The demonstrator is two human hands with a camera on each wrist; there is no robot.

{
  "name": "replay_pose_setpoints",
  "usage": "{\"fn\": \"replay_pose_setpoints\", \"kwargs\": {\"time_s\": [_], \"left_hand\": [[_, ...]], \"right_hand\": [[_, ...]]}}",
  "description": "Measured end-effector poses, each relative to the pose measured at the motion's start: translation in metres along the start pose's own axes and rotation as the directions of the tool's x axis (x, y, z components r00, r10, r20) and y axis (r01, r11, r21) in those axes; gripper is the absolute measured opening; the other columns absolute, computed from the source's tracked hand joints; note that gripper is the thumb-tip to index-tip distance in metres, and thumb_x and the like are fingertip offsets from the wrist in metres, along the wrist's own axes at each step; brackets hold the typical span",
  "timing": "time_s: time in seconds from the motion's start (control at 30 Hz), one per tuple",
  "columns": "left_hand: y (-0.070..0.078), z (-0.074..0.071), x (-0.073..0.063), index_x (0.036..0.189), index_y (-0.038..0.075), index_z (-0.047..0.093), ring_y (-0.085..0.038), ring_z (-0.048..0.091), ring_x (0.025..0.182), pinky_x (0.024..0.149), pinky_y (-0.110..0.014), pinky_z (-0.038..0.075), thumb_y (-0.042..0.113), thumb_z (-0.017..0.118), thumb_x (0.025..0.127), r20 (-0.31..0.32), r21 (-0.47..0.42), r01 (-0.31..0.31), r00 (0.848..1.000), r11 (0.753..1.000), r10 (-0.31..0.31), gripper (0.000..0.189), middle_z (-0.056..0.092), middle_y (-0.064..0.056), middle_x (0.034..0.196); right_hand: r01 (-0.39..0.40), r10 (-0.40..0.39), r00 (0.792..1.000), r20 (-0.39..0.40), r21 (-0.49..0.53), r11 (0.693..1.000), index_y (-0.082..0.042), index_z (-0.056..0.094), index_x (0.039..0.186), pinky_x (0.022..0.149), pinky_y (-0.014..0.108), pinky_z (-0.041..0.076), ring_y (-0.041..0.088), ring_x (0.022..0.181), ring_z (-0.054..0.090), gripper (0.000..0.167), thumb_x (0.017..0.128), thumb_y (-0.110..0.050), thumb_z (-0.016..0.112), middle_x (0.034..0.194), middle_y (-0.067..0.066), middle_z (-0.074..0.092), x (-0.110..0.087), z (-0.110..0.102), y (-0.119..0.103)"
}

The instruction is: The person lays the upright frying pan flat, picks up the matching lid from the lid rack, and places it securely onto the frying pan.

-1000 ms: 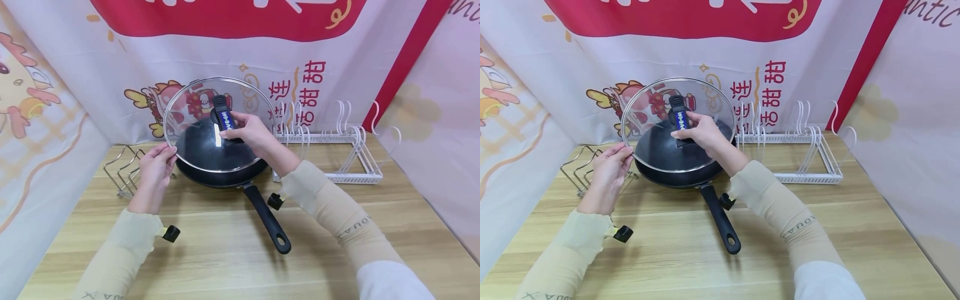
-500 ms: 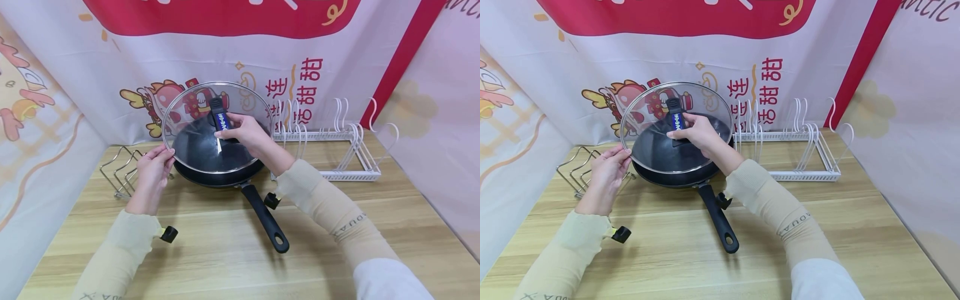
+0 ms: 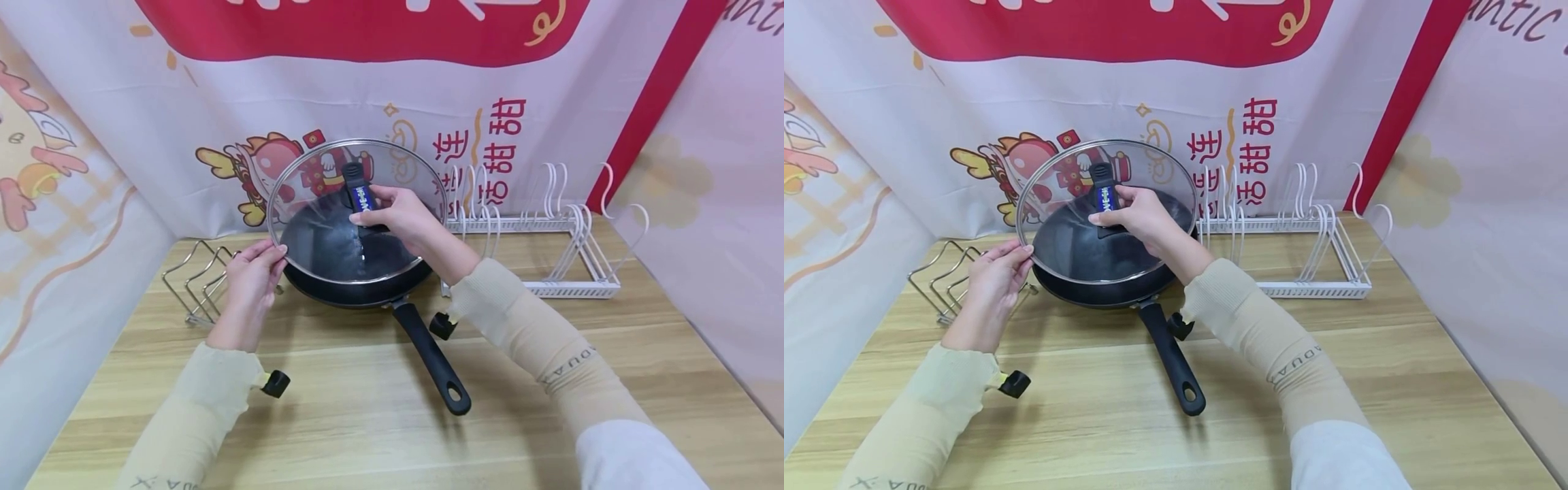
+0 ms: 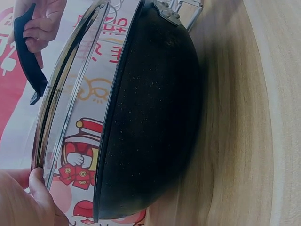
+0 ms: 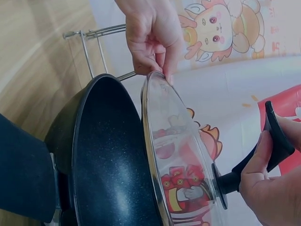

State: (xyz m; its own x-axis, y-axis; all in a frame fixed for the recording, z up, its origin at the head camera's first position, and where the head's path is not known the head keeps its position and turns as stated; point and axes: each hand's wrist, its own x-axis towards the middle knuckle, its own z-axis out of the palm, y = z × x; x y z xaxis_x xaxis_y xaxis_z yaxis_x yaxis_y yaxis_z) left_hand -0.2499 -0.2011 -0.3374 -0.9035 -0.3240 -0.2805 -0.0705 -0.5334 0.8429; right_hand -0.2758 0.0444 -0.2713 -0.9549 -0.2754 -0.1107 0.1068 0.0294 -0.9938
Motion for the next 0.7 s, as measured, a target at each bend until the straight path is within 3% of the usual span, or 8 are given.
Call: {"fn": "replay_pose_setpoints", "kwargs": {"time_s": [0.5,0.7], "left_hand": [[-0.0025,-0.0066,0.0023,0.090,0.003,0.064,-0.007,0.065,0.056,0.058,-0.016,0.057,-0.016,0.064,0.091,-0.009,0.020,0.008,1.000,1.000,-0.008,0.020,0.066,-0.001,0.073],[-0.0020,-0.0083,0.0041,0.097,0.001,0.063,-0.007,0.066,0.058,0.060,-0.015,0.057,-0.017,0.064,0.091,-0.020,0.040,-0.005,1.000,0.999,0.006,0.019,0.066,0.000,0.075]], "right_hand": [[-0.036,0.034,0.999,0.030,0.047,0.998,-0.004,0.040,0.156,0.113,0.042,0.043,0.025,0.123,0.061,0.072,0.093,-0.001,0.074,0.136,0.017,0.062,0.0051,0.0040,0.0065],[-0.054,0.052,0.998,0.027,0.042,0.998,-0.005,0.037,0.158,0.115,0.043,0.040,0.023,0.123,0.062,0.076,0.093,-0.001,0.075,0.139,0.016,0.061,0.0081,0.0064,0.0094]]}}
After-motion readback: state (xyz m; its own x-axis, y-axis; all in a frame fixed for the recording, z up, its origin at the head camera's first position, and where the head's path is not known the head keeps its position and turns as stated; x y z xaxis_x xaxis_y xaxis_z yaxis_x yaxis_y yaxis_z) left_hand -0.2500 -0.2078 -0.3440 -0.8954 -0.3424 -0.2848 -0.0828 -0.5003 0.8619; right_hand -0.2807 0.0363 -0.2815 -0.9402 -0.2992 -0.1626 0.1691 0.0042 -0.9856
